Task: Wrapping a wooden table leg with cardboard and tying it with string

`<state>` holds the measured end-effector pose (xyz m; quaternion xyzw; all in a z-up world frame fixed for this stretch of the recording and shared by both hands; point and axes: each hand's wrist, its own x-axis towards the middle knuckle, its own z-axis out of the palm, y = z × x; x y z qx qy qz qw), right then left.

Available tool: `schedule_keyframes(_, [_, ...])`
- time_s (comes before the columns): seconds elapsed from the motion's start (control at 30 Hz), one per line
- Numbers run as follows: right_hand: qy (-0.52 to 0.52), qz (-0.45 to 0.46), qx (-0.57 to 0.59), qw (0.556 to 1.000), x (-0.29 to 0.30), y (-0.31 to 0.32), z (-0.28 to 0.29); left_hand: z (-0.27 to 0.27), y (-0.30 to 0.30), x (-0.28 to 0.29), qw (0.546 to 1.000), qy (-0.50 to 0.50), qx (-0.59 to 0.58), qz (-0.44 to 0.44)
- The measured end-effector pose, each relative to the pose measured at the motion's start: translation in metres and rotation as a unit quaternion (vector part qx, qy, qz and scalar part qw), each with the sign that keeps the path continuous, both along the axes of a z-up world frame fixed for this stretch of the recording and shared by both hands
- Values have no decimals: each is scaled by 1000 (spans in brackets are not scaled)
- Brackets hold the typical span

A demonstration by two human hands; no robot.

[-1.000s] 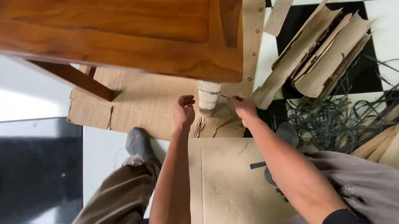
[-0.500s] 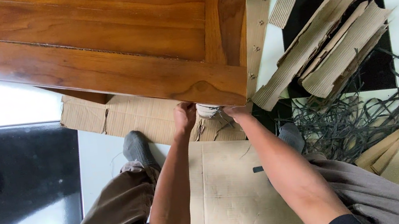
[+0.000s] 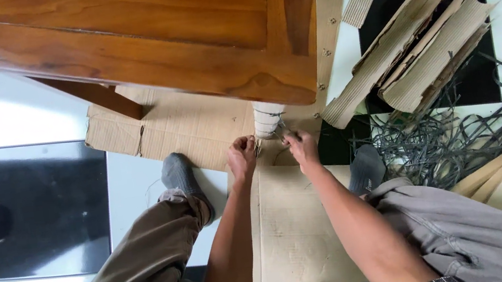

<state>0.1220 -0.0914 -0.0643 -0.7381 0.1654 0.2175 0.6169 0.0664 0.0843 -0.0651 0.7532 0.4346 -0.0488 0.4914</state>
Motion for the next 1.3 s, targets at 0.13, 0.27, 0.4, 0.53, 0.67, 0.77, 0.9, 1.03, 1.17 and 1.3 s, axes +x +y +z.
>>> schedule_keyframes(0.13, [12,-6,1,1000,-20,5,19,-21,-12,-12,999,27,-19,16])
schedule_keyframes(0.27, [-17,32,-68,997,-28,8,0,-35,-25,-18,995,-15,-79,64])
schedule_keyframes(0.4, [-9,86,-151,985,-34,8,-9,-29,-36,-23,954,-100,-248,135])
schedule_keyframes(0.53, [-35,148,-224,963,-40,2,-26,6,-40,-21,936,-99,-302,152])
schedule_keyframes(0.67, [-29,176,-211,961,-48,11,-8,8,-45,-18,923,-46,-345,162])
schedule_keyframes(0.77, [-11,178,-181,967,-51,16,-17,10,-45,-18,925,-46,-340,165])
schedule_keyframes(0.9, [-1,181,-164,970,-54,20,-22,3,-45,-16,928,-70,-329,159])
schedule_keyframes(1.03, [-9,191,-170,967,-52,22,-22,-1,-51,-15,939,-95,-300,137])
schedule_keyframes(1.17, [-19,205,-178,962,-53,20,-23,2,-52,-17,932,-120,-305,154])
schedule_keyframes(1.3, [-35,198,-209,957,-53,8,2,-4,-52,-18,935,-131,-291,152])
